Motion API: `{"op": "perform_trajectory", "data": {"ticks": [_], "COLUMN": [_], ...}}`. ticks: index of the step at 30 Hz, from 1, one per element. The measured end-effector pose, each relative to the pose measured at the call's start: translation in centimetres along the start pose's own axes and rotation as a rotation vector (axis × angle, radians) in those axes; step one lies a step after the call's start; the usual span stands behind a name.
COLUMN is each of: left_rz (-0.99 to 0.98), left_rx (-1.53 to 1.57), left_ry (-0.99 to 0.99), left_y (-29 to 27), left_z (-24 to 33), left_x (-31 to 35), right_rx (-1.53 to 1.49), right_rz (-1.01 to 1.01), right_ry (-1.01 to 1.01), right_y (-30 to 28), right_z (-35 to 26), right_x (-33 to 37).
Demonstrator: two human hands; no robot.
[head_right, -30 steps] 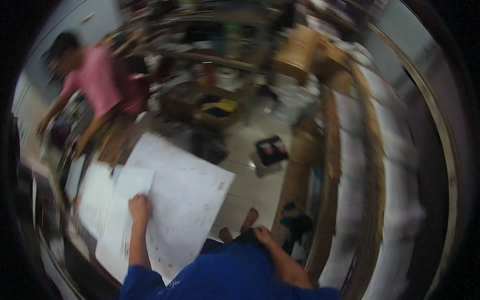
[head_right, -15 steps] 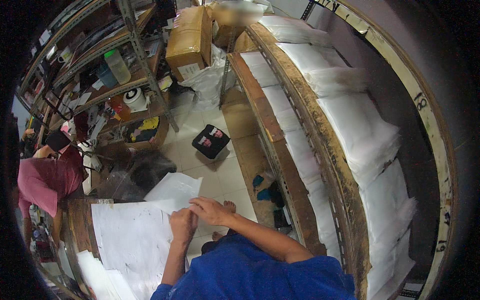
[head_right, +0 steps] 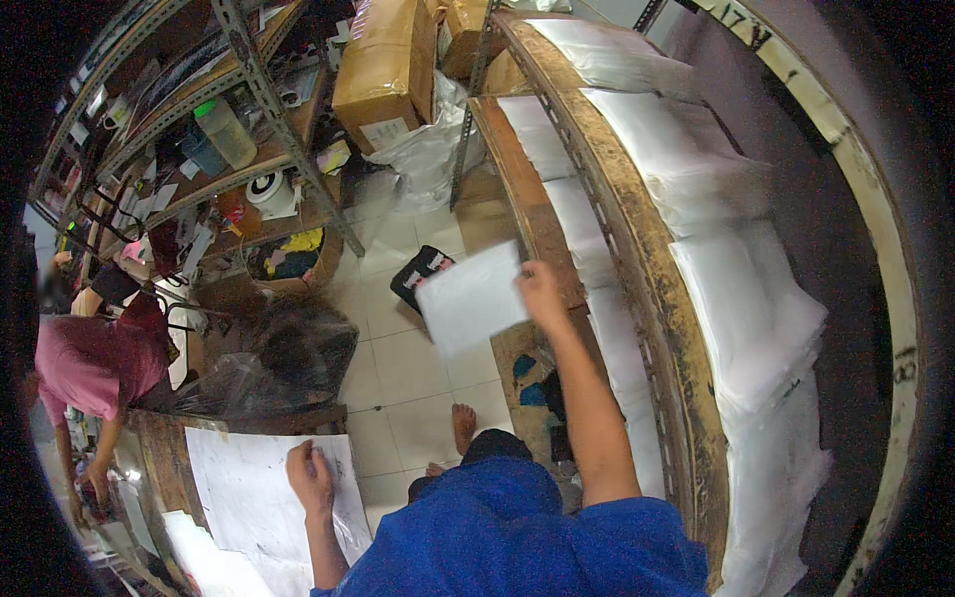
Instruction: The person repeatedly picks up white foam sheets and plastic-wrapped packages from a table and places them onto nearby metal shelves. The person handles the items one at a time, stacking them in rows on the shelves.
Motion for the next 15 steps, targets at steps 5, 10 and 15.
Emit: {"op": "perform_trajectory", "data": {"ticks": [5,10,15], "left_rz": [0.034,0.073,0.052], "left_rx": [-0.290,-0.300,-0.331], "left_ry": [-0.072,-0.063,-0.090], "left_y": [-1.2,0.6,0.8], "left_z": [-2.0,-1.9,-1.8], "left_x": [3.5,3.9,3.6], "right_rx": [-0.146,-0.400,-0.469], "right_rz": [0.330,0.394,0.497], "right_ry": [0.175,0.492,0.539], "right_y": [-6.8,-10.0,-10.3], "right_z": [-0.5,3.9,8.1], "right_x": [-7.3,-12.0,-14.6]}}
Point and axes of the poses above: each hand's wrist, its own x-axis away from the middle knuckle, its own y-axis out of the palm, z = x × y, the point moved 2 cm from there along -x, towards the middle knuckle, and after that the axes turned 11 degrees about y, right-handed, at the moved point
